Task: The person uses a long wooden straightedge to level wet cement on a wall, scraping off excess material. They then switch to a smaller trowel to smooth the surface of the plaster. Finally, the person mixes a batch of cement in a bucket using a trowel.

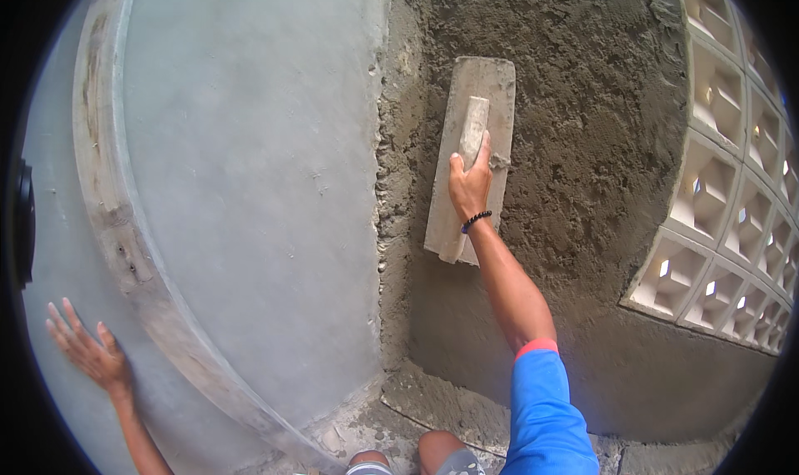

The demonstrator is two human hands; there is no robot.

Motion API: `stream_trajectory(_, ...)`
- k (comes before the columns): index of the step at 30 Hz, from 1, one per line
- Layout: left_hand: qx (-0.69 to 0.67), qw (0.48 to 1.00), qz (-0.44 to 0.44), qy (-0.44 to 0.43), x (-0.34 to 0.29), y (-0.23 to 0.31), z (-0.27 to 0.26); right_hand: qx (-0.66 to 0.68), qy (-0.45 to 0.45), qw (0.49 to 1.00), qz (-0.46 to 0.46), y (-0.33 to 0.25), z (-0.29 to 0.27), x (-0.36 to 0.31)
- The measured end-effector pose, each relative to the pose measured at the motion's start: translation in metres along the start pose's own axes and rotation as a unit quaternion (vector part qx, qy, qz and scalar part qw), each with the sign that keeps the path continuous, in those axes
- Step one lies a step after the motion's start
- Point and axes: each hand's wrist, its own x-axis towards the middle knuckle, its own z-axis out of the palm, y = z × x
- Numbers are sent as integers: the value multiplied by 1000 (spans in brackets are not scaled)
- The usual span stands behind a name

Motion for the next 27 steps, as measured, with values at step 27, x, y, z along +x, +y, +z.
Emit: stream_trajectory(27,-14,1000,-3,-19,1,6,-1,116,-153,981,14,-105,63,-3)
